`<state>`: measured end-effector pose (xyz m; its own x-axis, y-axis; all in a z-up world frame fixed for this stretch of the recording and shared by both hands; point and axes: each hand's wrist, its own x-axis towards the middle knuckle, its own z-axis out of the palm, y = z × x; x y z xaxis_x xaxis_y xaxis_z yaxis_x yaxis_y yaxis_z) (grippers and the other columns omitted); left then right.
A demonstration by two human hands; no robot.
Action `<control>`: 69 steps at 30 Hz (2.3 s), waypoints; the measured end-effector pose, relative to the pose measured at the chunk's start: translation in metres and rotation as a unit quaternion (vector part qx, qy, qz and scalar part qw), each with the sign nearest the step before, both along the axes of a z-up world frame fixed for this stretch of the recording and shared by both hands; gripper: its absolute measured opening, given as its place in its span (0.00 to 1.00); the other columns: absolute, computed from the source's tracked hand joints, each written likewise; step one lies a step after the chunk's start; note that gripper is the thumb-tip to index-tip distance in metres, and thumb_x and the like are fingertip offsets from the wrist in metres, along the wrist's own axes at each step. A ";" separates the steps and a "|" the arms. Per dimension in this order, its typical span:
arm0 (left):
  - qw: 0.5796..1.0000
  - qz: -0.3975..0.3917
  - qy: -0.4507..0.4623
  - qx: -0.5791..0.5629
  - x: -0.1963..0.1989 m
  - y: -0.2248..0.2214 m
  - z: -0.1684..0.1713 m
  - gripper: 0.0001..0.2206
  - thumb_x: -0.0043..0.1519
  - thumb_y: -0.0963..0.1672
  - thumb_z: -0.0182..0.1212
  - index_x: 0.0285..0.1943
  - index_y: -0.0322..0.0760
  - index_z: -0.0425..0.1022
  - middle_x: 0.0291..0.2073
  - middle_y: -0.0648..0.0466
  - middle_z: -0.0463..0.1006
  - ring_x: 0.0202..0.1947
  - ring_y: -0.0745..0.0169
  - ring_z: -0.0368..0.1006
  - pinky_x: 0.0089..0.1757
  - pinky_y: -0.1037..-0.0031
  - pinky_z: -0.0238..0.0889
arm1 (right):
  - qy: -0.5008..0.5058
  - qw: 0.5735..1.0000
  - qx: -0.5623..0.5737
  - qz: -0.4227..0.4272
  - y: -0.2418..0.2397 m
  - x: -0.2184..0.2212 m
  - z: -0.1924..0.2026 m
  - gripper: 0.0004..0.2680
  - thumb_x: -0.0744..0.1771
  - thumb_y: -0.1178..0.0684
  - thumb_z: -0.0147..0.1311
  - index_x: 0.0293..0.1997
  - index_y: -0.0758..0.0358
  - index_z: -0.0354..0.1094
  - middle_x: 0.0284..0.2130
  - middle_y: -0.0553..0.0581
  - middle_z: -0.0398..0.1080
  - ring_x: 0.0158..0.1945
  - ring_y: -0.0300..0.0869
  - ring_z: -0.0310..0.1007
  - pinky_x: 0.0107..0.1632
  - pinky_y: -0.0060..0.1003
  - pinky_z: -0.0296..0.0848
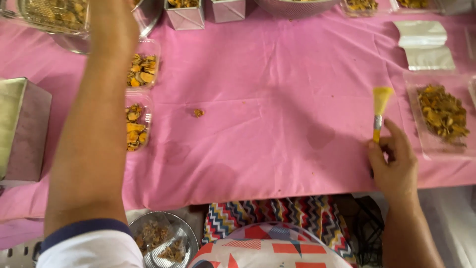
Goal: Sorting and packaging dried turmeric slices into plastic containers using a brush and hands.
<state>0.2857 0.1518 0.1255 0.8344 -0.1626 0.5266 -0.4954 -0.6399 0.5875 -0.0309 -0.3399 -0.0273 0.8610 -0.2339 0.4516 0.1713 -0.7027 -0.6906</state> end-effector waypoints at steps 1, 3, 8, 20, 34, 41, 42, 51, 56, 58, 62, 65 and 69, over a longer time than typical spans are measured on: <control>1.000 -0.006 0.003 0.003 -0.013 -0.018 -0.005 0.08 0.74 0.49 0.51 0.44 0.48 0.67 0.43 0.58 0.67 0.44 0.58 0.62 0.42 0.62 0.58 | 0.003 1.000 0.003 -0.006 -0.002 0.002 0.006 0.19 0.72 0.64 0.52 0.74 0.75 0.59 0.35 0.64 0.70 0.35 0.45 0.65 0.44 0.40 0.66; 0.993 -0.092 -0.032 -0.063 -0.042 -0.055 -0.018 0.08 0.73 0.48 0.50 0.39 0.53 0.65 0.40 0.66 0.65 0.43 0.69 0.59 0.42 0.70 0.57 | 0.022 0.997 -0.065 -0.024 -0.009 0.004 0.018 0.19 0.69 0.66 0.53 0.70 0.77 0.64 0.36 0.65 0.67 0.32 0.47 0.62 0.35 0.42 0.63; 0.990 -0.089 0.086 0.071 -0.095 -0.110 -0.066 0.07 0.65 0.44 0.52 0.35 0.39 0.68 0.32 0.53 0.67 0.34 0.58 0.65 0.37 0.65 0.58 | 0.094 0.965 -0.208 -0.128 -0.062 0.009 0.028 0.11 0.67 0.62 0.52 0.55 0.73 0.69 0.41 0.67 0.61 0.36 0.56 0.63 0.32 0.53 0.64; 0.910 -0.050 -0.121 0.394 -0.128 -0.113 -0.119 0.23 0.71 0.55 0.65 0.26 0.43 0.70 0.18 0.58 0.70 0.14 0.57 0.64 0.16 0.65 0.56 | 0.357 0.872 -0.298 -0.151 -0.041 0.031 0.056 0.13 0.72 0.43 0.50 0.53 0.60 0.75 0.39 0.71 0.78 0.43 0.64 0.78 0.41 0.60 0.77; 0.955 0.013 0.142 0.262 -0.203 -0.018 -0.067 0.16 0.67 0.37 0.50 0.60 0.45 0.75 0.36 0.48 0.77 0.43 0.43 0.78 0.42 0.56 0.73 | 0.247 0.944 -0.140 0.170 0.185 0.048 0.084 0.19 0.63 0.45 0.60 0.61 0.49 0.71 0.42 0.59 0.80 0.50 0.52 0.79 0.51 0.47 0.79; 0.957 -0.064 0.272 0.079 -0.221 -0.066 -0.055 0.22 0.70 0.47 0.51 0.71 0.31 0.63 0.52 0.43 0.78 0.51 0.50 0.76 0.54 0.59 0.67 | 0.181 0.976 -0.122 0.006 0.063 0.052 0.118 0.07 0.76 0.54 0.55 0.59 0.63 0.75 0.31 0.58 0.72 0.27 0.42 0.67 0.26 0.40 0.66; 0.943 -0.074 0.316 0.070 -0.222 -0.077 -0.052 0.26 0.68 0.49 0.54 0.74 0.33 0.60 0.43 0.48 0.82 0.43 0.58 0.79 0.48 0.64 0.71 | 0.122 0.980 -0.153 -0.021 0.026 0.055 0.105 0.06 0.80 0.57 0.54 0.57 0.68 0.77 0.27 0.57 0.67 0.24 0.40 0.59 0.20 0.38 0.56; 0.879 -0.077 0.471 0.000 -0.225 -0.116 -0.038 0.35 0.66 0.42 0.59 0.81 0.48 0.45 0.31 0.48 0.82 0.25 0.61 0.80 0.33 0.72 0.78 | 0.359 0.926 -0.010 -0.113 0.017 0.060 0.100 0.08 0.72 0.51 0.49 0.51 0.54 0.77 0.44 0.49 0.75 0.34 0.45 0.62 0.26 0.48 0.59; 0.896 -0.043 0.441 0.002 -0.228 -0.092 -0.035 0.34 0.65 0.41 0.57 0.80 0.42 0.46 0.41 0.45 0.81 0.32 0.58 0.81 0.40 0.70 0.79 | 0.343 0.939 -0.016 -0.038 0.045 0.075 0.091 0.04 0.71 0.53 0.53 0.45 0.57 0.60 0.38 0.54 0.60 0.39 0.47 0.57 0.32 0.50 0.57; 0.899 -0.011 0.437 0.034 -0.230 -0.083 -0.035 0.34 0.65 0.44 0.61 0.80 0.43 0.48 0.48 0.47 0.79 0.37 0.58 0.81 0.44 0.69 0.78 | 0.333 0.943 -0.027 -0.002 0.049 0.078 0.084 0.14 0.71 0.55 0.52 0.29 0.58 0.48 0.23 0.52 0.47 0.27 0.41 0.45 0.28 0.43 0.45; 0.901 0.014 0.422 0.099 -0.233 -0.075 -0.032 0.30 0.67 0.45 0.58 0.78 0.42 0.54 0.49 0.47 0.81 0.43 0.55 0.79 0.47 0.65 0.72 | 0.330 0.943 -0.029 0.022 0.050 0.079 0.076 0.11 0.71 0.53 0.54 0.34 0.60 0.54 0.28 0.53 0.52 0.30 0.43 0.49 0.32 0.42 0.49; 0.894 0.012 0.436 0.101 -0.231 -0.078 -0.031 0.29 0.67 0.43 0.55 0.79 0.42 0.54 0.42 0.50 0.82 0.34 0.60 0.79 0.42 0.67 0.75 | 0.338 0.941 -0.011 0.016 0.049 0.076 0.078 0.09 0.71 0.52 0.57 0.37 0.59 0.58 0.28 0.52 0.52 0.29 0.42 0.50 0.29 0.40 0.50; 0.902 0.009 0.413 0.123 -0.228 -0.086 -0.036 0.29 0.68 0.43 0.54 0.80 0.40 0.52 0.44 0.48 0.81 0.43 0.55 0.78 0.47 0.63 0.71 | 0.359 0.933 -0.004 -0.016 0.057 0.066 0.099 0.16 0.69 0.48 0.57 0.64 0.60 0.65 0.49 0.56 0.68 0.37 0.49 0.66 0.29 0.48 0.63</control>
